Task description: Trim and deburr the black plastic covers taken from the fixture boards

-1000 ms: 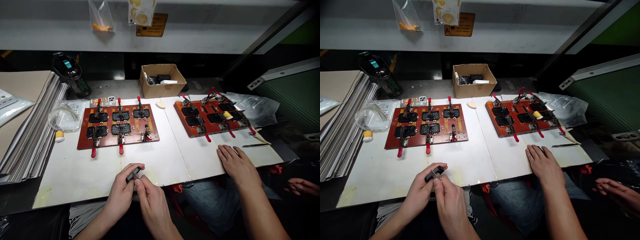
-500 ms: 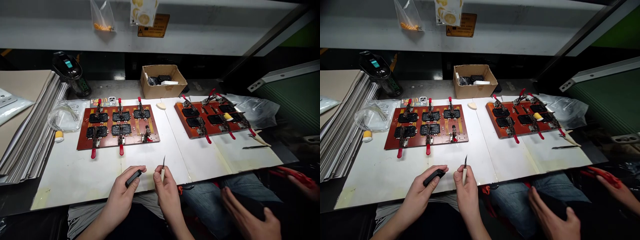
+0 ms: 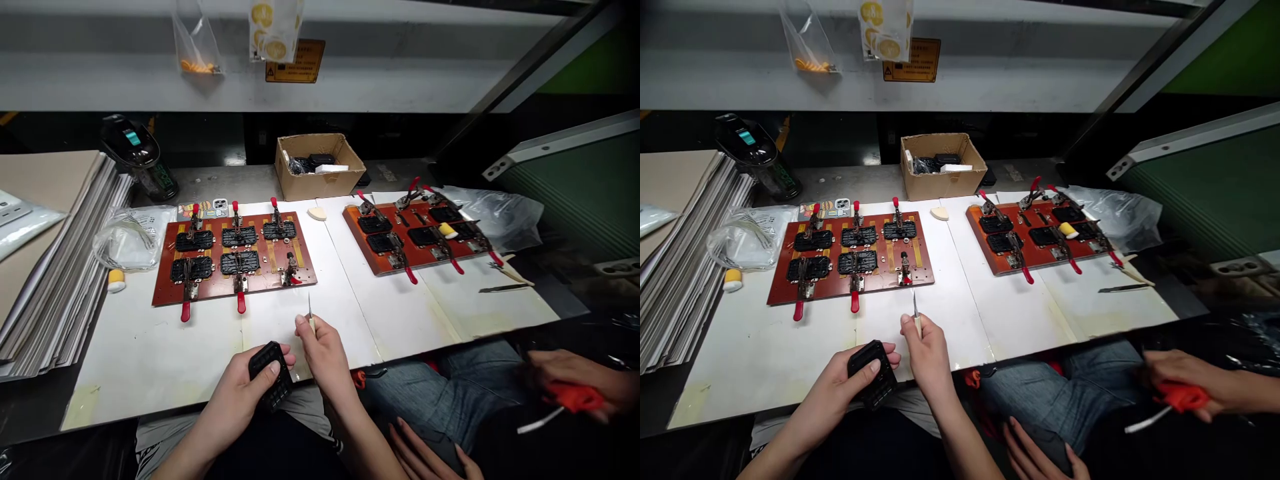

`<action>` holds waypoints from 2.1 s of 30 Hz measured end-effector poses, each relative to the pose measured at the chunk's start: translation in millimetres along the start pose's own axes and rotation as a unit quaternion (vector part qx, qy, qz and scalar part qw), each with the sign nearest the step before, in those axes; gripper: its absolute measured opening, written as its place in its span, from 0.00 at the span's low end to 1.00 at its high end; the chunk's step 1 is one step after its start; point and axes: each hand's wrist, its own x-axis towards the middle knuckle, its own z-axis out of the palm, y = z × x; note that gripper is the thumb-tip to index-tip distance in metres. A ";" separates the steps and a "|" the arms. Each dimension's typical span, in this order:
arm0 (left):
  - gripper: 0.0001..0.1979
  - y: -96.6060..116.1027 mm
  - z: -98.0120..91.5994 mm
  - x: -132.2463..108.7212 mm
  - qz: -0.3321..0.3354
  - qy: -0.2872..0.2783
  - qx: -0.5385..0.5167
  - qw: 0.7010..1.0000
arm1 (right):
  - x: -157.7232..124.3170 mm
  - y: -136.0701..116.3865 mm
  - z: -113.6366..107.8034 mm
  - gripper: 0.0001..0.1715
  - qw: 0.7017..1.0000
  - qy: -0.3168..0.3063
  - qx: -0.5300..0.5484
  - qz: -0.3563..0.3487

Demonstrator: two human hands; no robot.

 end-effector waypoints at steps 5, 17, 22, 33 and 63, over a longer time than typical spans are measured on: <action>0.20 6.7 1.6 0.1 0.026 -0.038 -0.005 0.999 | -5.4 -19.3 -2.8 0.19 0.987 -0.152 0.051 0.011; 0.15 10.6 -22.7 -8.5 -0.131 -0.139 -0.160 0.968 | 0.4 -41.3 -18.4 0.19 0.945 -0.317 -0.075 -0.032; 0.16 10.7 -27.5 -7.4 -0.146 -0.173 -0.175 0.958 | -0.2 -46.1 -17.1 0.19 0.942 -0.330 -0.060 -0.016; 0.15 19.1 -26.8 -12.2 -0.128 -0.066 -0.139 0.980 | -1.6 -30.9 -9.5 0.19 0.983 -0.166 -0.080 -0.022; 0.18 8.2 -16.3 2.6 0.105 0.103 0.050 0.988 | -0.6 -33.8 11.4 0.21 0.984 -0.122 -0.118 -0.062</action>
